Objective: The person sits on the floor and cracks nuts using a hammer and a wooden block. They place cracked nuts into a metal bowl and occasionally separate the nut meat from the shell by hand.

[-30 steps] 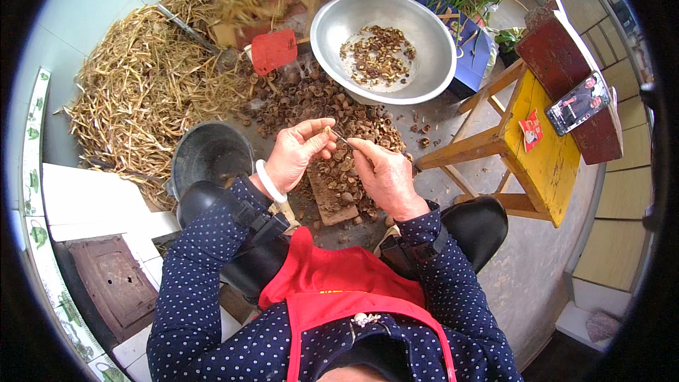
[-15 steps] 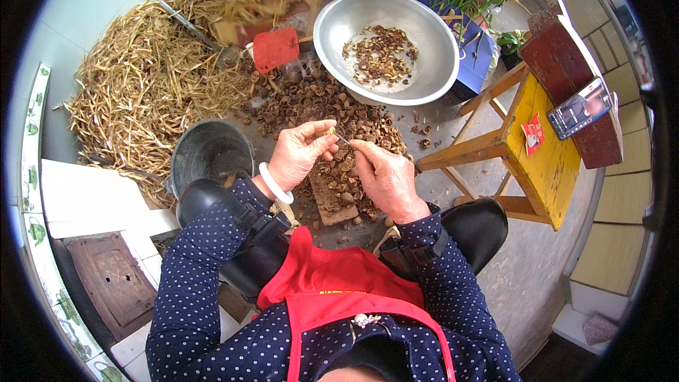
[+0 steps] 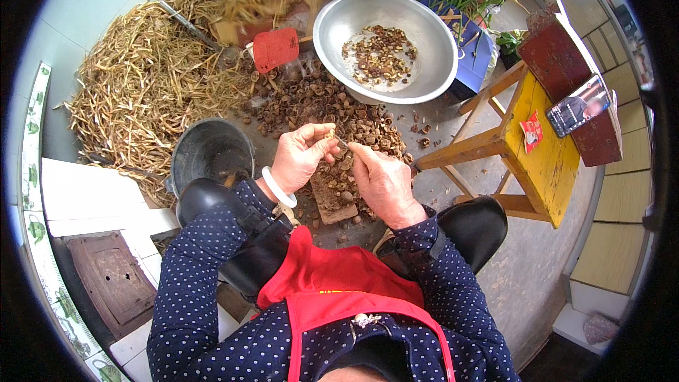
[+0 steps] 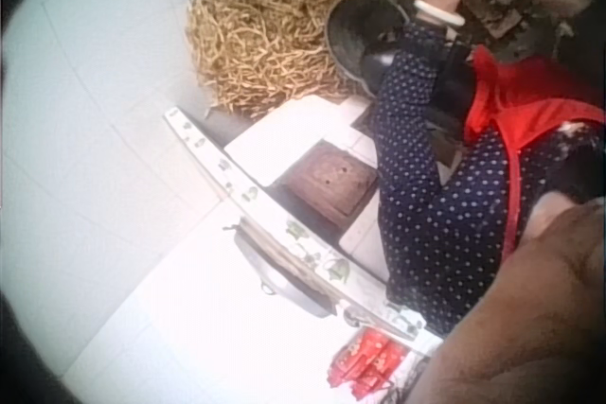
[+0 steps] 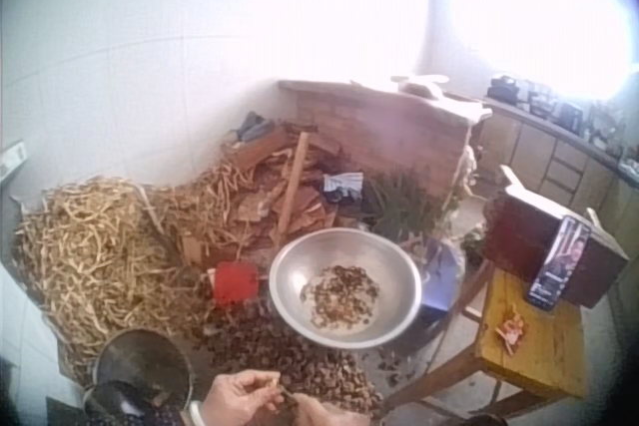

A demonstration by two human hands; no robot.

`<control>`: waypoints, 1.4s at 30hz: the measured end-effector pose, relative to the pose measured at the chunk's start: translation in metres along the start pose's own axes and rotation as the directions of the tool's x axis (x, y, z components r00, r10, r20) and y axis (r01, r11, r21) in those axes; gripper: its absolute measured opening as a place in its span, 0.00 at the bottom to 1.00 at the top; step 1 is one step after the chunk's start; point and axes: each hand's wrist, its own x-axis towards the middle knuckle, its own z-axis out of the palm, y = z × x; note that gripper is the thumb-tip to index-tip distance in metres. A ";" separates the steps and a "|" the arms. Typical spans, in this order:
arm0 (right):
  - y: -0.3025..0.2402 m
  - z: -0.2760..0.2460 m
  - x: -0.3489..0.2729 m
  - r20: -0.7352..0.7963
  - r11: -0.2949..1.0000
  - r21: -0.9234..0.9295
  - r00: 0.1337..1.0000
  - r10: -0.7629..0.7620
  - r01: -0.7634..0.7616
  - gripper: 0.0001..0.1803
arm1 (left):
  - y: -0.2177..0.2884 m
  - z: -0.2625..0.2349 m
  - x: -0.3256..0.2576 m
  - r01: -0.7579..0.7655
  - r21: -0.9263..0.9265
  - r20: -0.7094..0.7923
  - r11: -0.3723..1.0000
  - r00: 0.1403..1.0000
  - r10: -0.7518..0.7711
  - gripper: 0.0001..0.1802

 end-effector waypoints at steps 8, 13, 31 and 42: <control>-0.006 0.005 -0.006 0.021 0.996 -0.073 0.999 0.049 -0.047 0.13 | -0.006 0.004 -0.001 -0.062 -0.013 -0.021 0.998 0.998 0.062 0.14; -0.005 0.009 -0.009 0.005 0.989 -0.146 1.000 -0.002 0.003 0.15 | -0.003 0.003 0.001 -0.005 -0.044 -0.007 0.999 1.000 0.004 0.13; 0.032 0.008 0.043 -0.046 0.913 0.328 0.961 0.272 -0.243 0.11 | 0.024 0.011 0.079 0.104 -0.032 0.215 0.994 0.972 -0.094 0.12; 0.106 0.047 0.094 -0.118 0.744 0.514 0.823 0.555 -0.428 0.17 | -0.019 0.040 0.175 0.081 0.047 0.070 0.996 0.994 -0.084 0.15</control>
